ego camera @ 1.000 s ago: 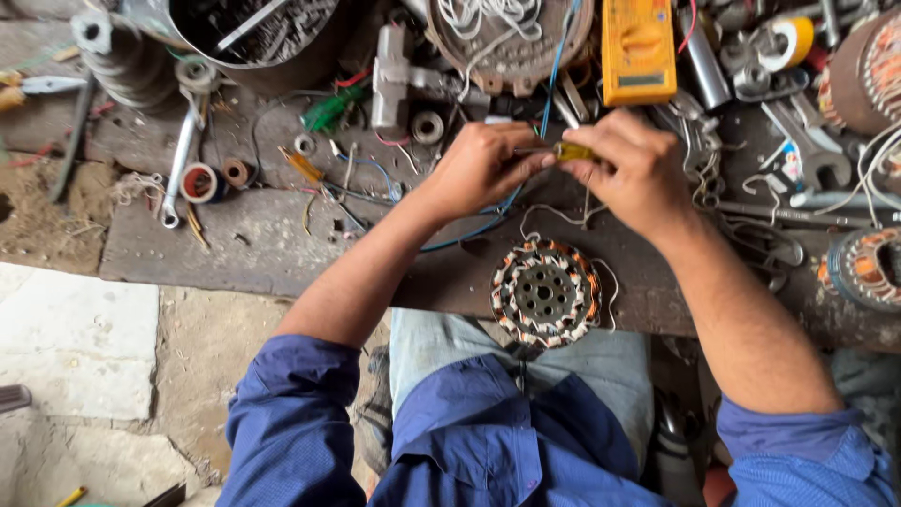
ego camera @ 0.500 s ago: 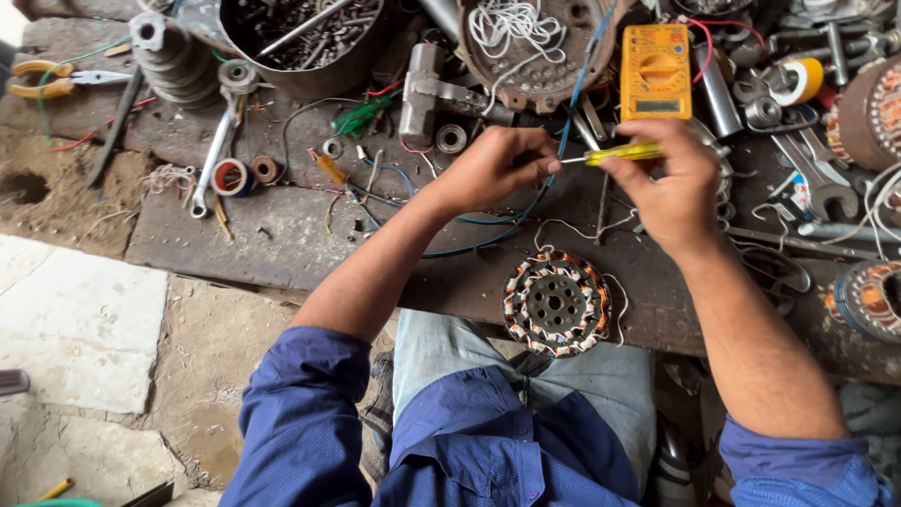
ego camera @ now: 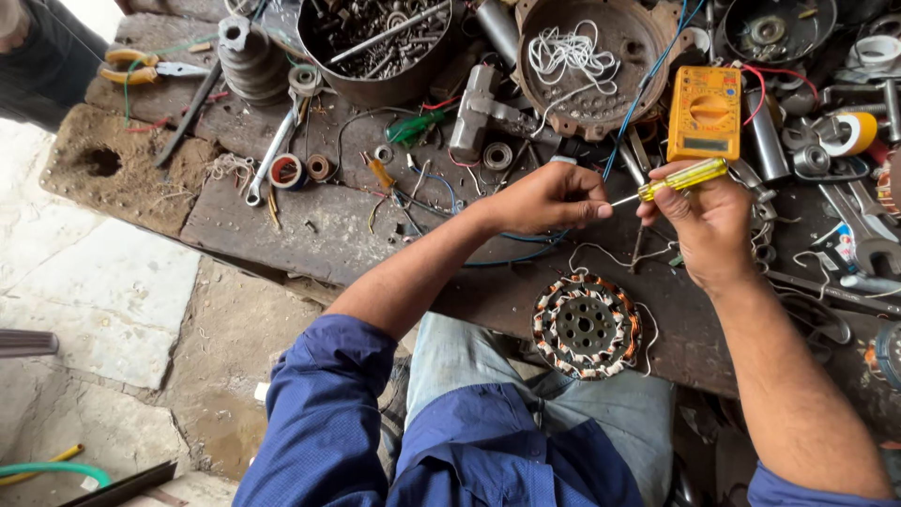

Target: The person uses a screwdriver to adjust and secure copper windings on a circular stator core. They repeatedly probe the slots and manipulate the wires to ensure proper seating.

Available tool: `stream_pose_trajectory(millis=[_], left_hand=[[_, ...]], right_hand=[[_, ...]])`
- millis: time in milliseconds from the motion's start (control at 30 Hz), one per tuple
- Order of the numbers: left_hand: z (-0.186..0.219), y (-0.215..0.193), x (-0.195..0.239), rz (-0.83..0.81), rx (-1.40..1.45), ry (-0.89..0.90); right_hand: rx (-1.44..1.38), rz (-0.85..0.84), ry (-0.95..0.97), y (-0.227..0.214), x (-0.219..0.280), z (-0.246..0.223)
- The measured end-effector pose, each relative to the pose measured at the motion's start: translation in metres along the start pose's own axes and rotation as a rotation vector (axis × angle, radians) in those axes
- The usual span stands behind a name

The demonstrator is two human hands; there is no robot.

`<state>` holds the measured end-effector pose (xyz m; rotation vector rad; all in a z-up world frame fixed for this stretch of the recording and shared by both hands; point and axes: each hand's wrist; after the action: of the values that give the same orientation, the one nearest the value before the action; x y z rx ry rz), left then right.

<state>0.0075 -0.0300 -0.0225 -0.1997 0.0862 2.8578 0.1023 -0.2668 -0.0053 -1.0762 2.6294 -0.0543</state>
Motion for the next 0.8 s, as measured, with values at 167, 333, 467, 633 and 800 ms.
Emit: stream_pose_trajectory(millis=[167,333,467,633,800], left_hand=[[-0.002,-0.001,0.000,-0.095,0.027,0.015],[-0.003,-0.002,0.002,-0.141,-0.003,0.006],[-0.001,-0.001,0.003,-0.223,0.030,-0.059],[0.015,0.004,0.006,-0.301,-0.045,-0.067],[0.041,0.010,0.011,-0.251,-0.164,-0.048]], right_hand=[[-0.079,-0.004,0.034,-0.001,0.001,0.006],[-0.087,0.038,0.031,0.004,-0.002,0.002],[0.047,0.043,-0.025,0.002,-0.003,-0.002],[0.292,0.092,-0.242,-0.005,0.016,-0.007],[0.249,0.257,-0.328,0.000,0.080,-0.026]])
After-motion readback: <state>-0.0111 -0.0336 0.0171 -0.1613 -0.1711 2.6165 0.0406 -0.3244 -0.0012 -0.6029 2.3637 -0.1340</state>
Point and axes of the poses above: each hand's wrist, its own x-axis away from the middle knuckle, its own y-axis out of the palm, z = x × y, and after that the axes turned 11 degrees about x, right-handed
